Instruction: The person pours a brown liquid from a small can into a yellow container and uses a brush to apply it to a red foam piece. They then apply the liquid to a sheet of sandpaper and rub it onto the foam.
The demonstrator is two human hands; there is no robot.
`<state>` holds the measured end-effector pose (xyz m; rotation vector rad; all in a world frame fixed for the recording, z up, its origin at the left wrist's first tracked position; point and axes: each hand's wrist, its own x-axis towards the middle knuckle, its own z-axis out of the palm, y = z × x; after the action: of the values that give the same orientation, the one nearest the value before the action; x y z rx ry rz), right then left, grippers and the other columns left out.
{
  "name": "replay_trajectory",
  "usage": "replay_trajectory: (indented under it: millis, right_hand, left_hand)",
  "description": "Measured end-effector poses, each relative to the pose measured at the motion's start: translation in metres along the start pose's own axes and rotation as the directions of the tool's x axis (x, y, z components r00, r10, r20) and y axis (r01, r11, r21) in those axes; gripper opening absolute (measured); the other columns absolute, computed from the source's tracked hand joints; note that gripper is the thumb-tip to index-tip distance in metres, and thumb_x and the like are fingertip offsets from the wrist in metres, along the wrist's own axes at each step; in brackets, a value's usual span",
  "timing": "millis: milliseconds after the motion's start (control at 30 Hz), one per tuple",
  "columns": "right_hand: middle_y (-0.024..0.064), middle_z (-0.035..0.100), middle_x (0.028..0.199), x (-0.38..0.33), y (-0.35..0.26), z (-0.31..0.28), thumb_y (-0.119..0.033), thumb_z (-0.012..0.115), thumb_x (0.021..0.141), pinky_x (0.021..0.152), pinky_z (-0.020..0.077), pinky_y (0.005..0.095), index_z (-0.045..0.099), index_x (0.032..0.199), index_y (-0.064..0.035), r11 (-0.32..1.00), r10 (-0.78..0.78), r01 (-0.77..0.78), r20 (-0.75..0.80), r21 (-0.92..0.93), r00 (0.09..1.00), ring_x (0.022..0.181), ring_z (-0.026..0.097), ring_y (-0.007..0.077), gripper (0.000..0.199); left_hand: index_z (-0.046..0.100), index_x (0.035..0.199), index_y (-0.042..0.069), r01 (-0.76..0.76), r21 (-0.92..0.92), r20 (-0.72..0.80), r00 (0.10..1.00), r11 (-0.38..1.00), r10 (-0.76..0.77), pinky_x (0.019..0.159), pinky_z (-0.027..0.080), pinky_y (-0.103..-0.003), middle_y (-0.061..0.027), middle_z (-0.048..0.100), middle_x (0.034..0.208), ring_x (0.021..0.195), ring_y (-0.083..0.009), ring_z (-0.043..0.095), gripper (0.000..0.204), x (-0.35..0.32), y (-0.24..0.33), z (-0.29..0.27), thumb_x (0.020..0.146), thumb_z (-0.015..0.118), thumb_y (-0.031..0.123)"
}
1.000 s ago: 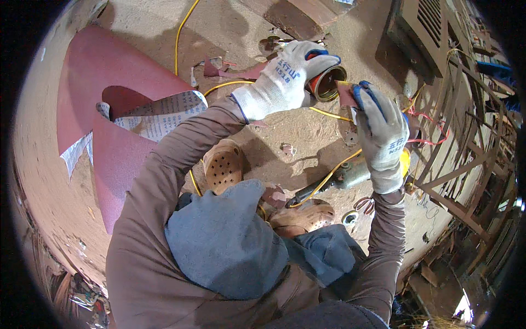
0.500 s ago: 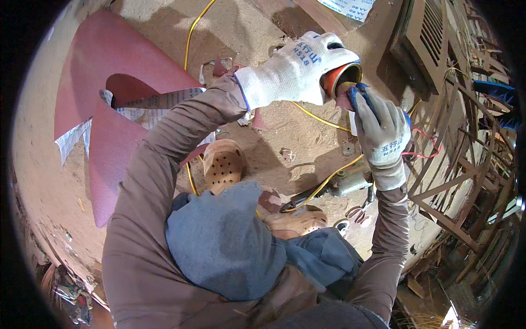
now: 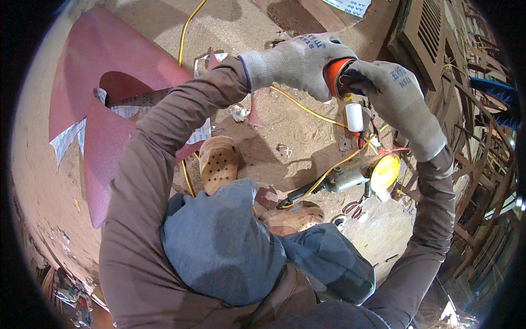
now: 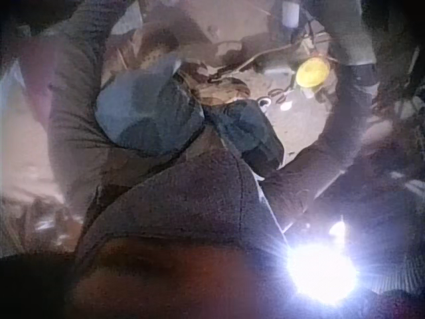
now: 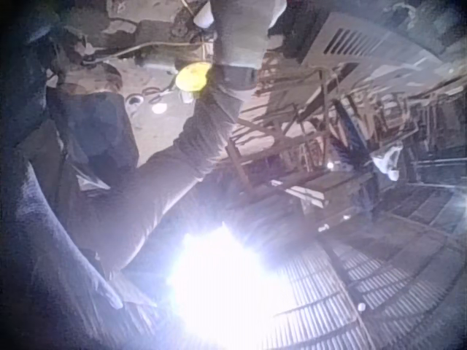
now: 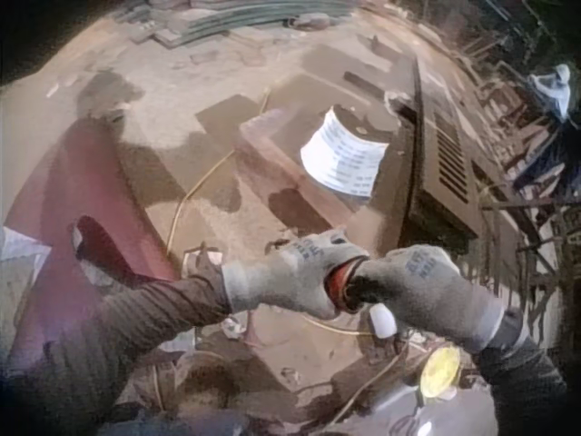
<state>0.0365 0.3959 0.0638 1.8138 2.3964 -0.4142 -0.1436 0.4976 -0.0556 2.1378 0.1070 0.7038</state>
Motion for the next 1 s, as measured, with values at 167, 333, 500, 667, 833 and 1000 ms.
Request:
replay_trajectory:
  millis: [167,333,500,667,833,1000]
  right_hand:
    - [0.0149,0.071,0.100,0.005,0.016,-0.001,-0.021,0.075,0.085,0.086,0.0534,0.0422,0.071,0.114,-0.0122,0.974,0.062,-0.068,0.037,0.214,0.997,0.098,0.068,0.0348,0.031]
    - [0.0165,0.072,0.099,0.009,0.027,-0.006,-0.018,0.072,0.086,0.084,0.0546,0.0394,0.071,0.110,-0.0061,0.862,0.163,-0.209,0.138,0.461,0.977,0.094,0.070,0.0347,0.027]
    - [0.0128,0.073,0.100,-0.008,0.007,-0.008,-0.011,0.072,0.082,0.078,0.0560,0.0379,0.072,0.107,-0.0070,0.928,0.164,-0.111,-0.121,0.357,0.979,0.090,0.071,0.0313,0.025]
    - [0.0044,0.074,0.102,-0.013,-0.016,-0.007,-0.012,0.075,0.077,0.072,0.0548,0.0366,0.073,0.103,-0.0131,0.986,-0.149,0.118,-0.298,-0.119,0.943,0.085,0.069,0.0242,0.026]
    - [0.0017,0.072,0.100,-0.015,-0.016,-0.007,-0.016,0.074,0.078,0.069,0.0523,0.0357,0.070,0.106,-0.0150,0.938,-0.221,0.140,-0.235,-0.317,0.947,0.082,0.066,0.0219,0.029]
    - [0.0040,0.071,0.095,0.000,-0.005,-0.010,-0.015,0.071,0.080,0.072,0.0527,0.0417,0.069,0.107,-0.0188,0.945,-0.205,0.184,-0.052,-0.272,0.977,0.086,0.068,0.0265,0.027]
  left_hand:
    - [0.065,0.122,0.009,0.097,-0.005,0.080,0.992,0.995,-0.096,0.091,0.052,-0.041,-0.0136,0.063,0.110,0.101,-0.0335,0.063,0.064,-0.002,0.009,-0.002,0.064,0.085,0.025]
    - [0.064,0.124,0.008,0.047,0.032,0.003,0.999,0.998,-0.047,0.093,0.052,-0.042,-0.0138,0.063,0.112,0.102,-0.0340,0.063,0.066,-0.002,0.005,0.000,0.063,0.086,0.024]
    - [0.063,0.124,0.009,-0.013,0.069,-0.110,0.994,0.998,0.020,0.092,0.052,-0.043,-0.0139,0.065,0.111,0.102,-0.0354,0.064,0.067,-0.003,-0.004,0.001,0.063,0.086,0.021]
    - [0.064,0.121,0.011,0.009,0.208,-0.120,0.993,0.978,0.017,0.090,0.053,-0.045,-0.0131,0.066,0.108,0.099,-0.0368,0.065,0.063,0.006,-0.006,-0.007,0.063,0.086,0.021]
    - [0.064,0.121,0.010,-0.026,0.180,-0.105,0.993,0.983,0.046,0.090,0.052,-0.045,-0.0136,0.065,0.110,0.101,-0.0365,0.064,0.063,0.015,-0.001,-0.015,0.063,0.085,0.019]
    - [0.064,0.121,0.010,-0.005,0.046,0.040,0.999,0.999,0.003,0.091,0.051,-0.042,-0.0135,0.064,0.109,0.100,-0.0358,0.063,0.062,0.016,0.001,-0.019,0.063,0.085,0.017]
